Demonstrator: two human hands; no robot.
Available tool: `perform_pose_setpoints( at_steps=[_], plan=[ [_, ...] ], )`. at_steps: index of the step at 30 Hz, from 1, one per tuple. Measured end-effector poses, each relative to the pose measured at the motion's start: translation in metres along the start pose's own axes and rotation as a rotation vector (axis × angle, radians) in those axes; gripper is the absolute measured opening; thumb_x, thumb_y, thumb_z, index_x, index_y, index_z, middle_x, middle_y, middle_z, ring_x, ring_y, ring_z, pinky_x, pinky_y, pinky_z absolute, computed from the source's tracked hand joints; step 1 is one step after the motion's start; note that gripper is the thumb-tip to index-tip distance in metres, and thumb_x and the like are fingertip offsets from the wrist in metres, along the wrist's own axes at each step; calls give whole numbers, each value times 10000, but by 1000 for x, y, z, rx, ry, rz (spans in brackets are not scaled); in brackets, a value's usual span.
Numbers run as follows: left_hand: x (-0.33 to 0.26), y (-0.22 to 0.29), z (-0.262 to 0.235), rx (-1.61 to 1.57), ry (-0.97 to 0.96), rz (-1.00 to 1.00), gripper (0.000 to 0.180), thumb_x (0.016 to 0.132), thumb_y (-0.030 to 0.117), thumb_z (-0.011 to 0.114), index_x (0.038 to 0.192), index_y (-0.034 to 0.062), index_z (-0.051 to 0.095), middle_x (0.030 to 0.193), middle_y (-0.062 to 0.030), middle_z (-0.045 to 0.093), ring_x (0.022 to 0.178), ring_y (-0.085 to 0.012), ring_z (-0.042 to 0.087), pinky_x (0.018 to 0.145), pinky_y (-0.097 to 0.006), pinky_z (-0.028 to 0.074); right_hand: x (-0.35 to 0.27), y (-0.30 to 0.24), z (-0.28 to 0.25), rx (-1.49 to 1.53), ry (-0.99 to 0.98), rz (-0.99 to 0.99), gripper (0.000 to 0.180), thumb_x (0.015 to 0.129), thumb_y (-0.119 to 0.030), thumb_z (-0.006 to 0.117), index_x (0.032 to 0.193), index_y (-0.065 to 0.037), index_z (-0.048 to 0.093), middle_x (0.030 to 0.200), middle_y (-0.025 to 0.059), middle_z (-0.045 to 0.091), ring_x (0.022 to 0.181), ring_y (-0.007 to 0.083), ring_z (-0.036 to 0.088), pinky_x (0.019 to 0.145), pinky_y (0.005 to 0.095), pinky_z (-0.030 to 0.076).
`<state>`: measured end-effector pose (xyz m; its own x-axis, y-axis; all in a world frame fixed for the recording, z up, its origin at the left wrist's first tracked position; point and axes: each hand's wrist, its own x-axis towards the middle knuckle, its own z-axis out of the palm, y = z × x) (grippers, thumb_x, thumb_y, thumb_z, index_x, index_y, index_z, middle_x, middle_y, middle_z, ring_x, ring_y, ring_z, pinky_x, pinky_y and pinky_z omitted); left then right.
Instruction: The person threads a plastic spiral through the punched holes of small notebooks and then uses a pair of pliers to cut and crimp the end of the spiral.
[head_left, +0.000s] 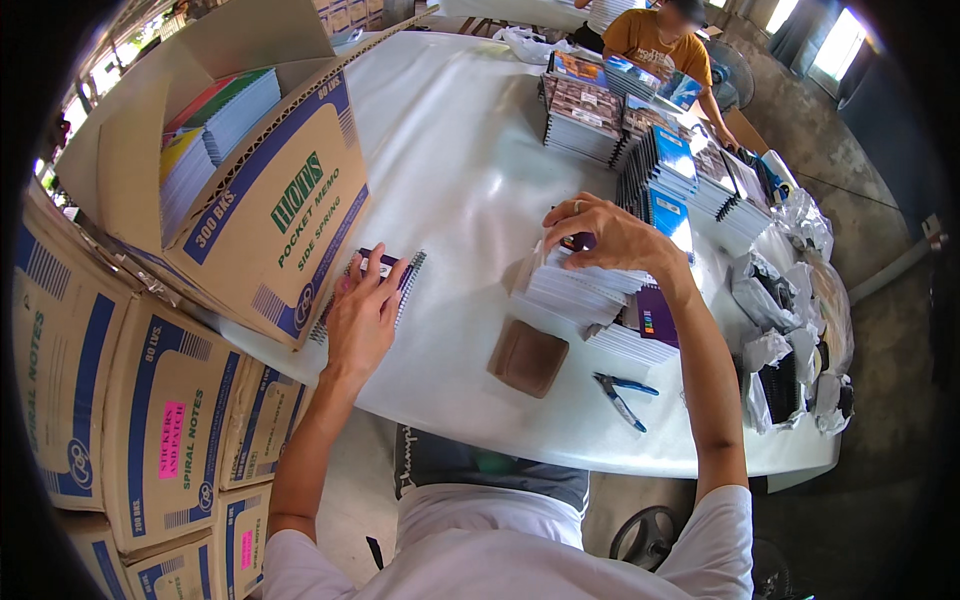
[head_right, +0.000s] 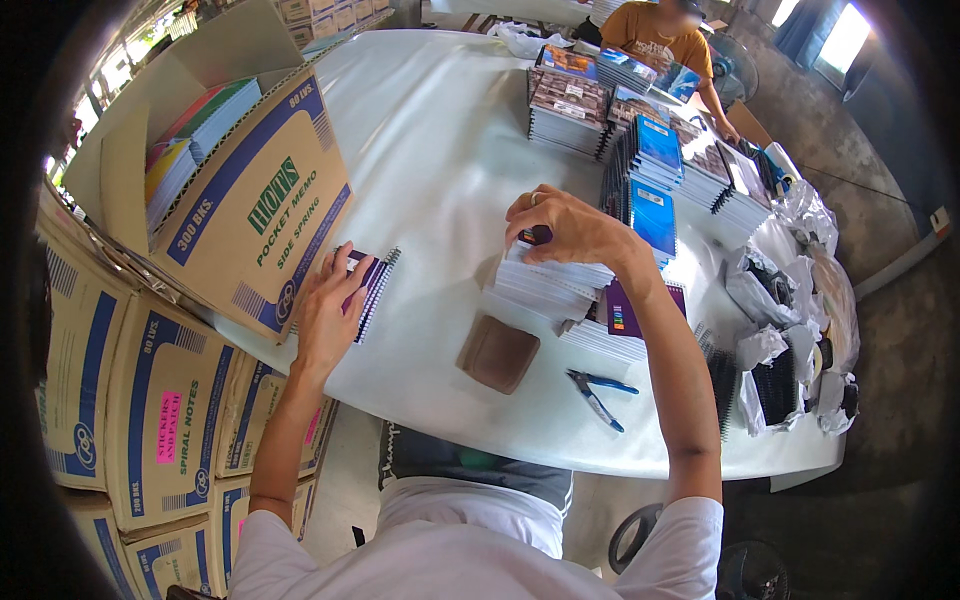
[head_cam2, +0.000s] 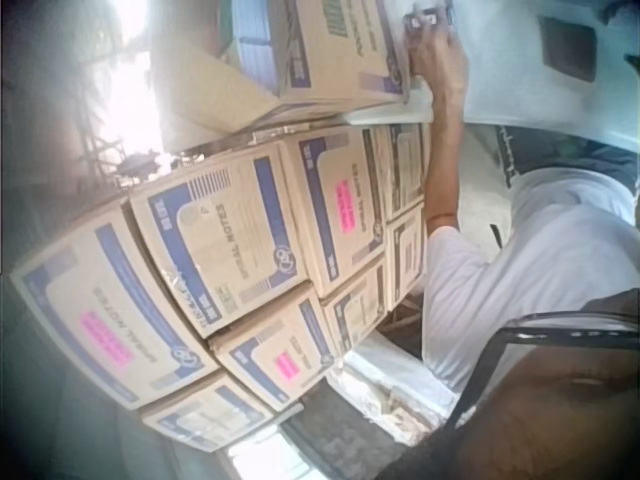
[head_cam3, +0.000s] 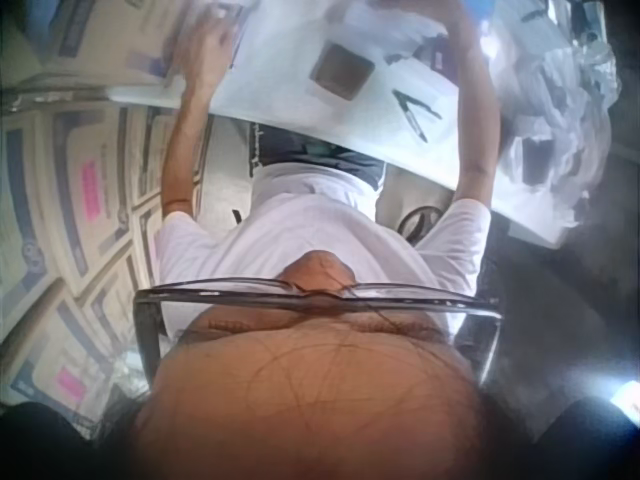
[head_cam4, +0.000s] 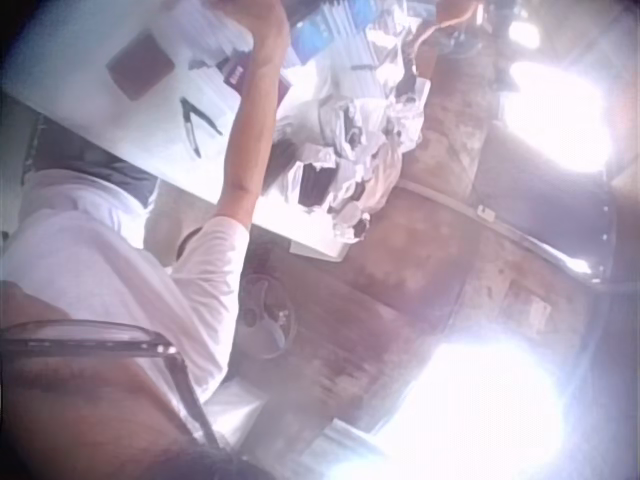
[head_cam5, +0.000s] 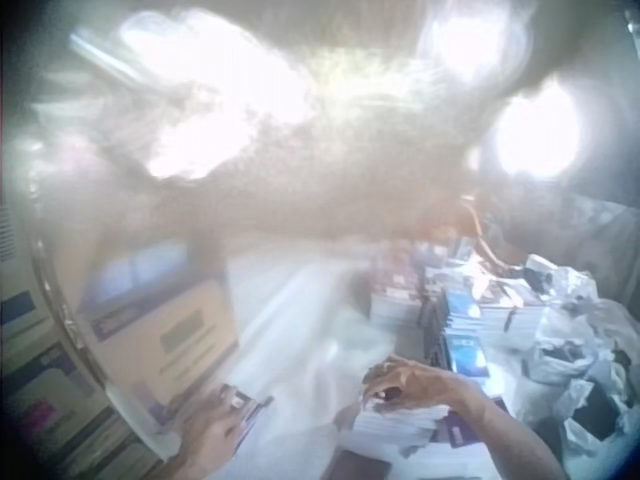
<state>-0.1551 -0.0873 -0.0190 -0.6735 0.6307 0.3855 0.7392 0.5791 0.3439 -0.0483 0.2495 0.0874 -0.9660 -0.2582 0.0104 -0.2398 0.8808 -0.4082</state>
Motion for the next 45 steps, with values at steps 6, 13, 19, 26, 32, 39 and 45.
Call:
perform_pose_setpoints(
  at_steps=[6,13,19,26,32,39,45],
  plan=[
    [0,14,7,-64,15,51,438,927,85,600,1352,187,595,1505,-121,435,1339,-446,442,1073,-576,374,1,4,0,-70,26,-67,284,735,-72,782,1014,-85,728,1209,79,662,1150,279,564,1017,397,471],
    [-3,32,-6,-137,-49,-2,424,919,37,590,1330,138,614,1500,-133,449,1374,-415,413,1131,-505,324,4,7,-11,3,-39,-65,275,747,-91,776,1017,-84,724,1183,60,684,1135,279,587,1035,397,458],
    [-4,32,3,-223,-25,71,412,921,73,609,1323,166,621,1493,-120,453,1345,-439,434,1092,-568,352,4,8,-14,15,-64,-50,282,769,-93,763,1047,-90,724,1213,59,678,1140,273,593,1043,406,454],
    [0,44,7,-326,-44,123,413,921,54,608,1321,157,621,1457,-122,499,1344,-434,439,1097,-527,348,4,11,-16,42,-17,-107,240,780,-78,728,1019,-67,708,1101,66,707,999,279,627,938,391,487],
    [10,65,11,-809,-133,38,413,971,139,605,1374,67,555,1410,-162,547,1335,-342,489,1088,-402,396,-1,1,-17,-16,103,-8,353,792,-18,677,1141,-61,654,1122,119,698,952,309,658,842,378,545],
    [65,114,3,-2014,-638,-518,522,1005,418,545,1347,24,527,1285,-168,604,1182,-265,602,1015,-403,482,-34,-50,16,-523,640,-172,494,777,-14,652,1256,27,538,1215,207,638,1072,336,654,886,374,573],
    [48,112,20,-1853,-713,-448,345,1000,187,561,1303,24,544,1210,-122,648,1112,-208,633,1018,-358,480,-79,-121,70,-146,633,-101,642,721,-132,789,1281,23,516,1323,210,563,1247,353,549,1069,424,445]
  ],
)
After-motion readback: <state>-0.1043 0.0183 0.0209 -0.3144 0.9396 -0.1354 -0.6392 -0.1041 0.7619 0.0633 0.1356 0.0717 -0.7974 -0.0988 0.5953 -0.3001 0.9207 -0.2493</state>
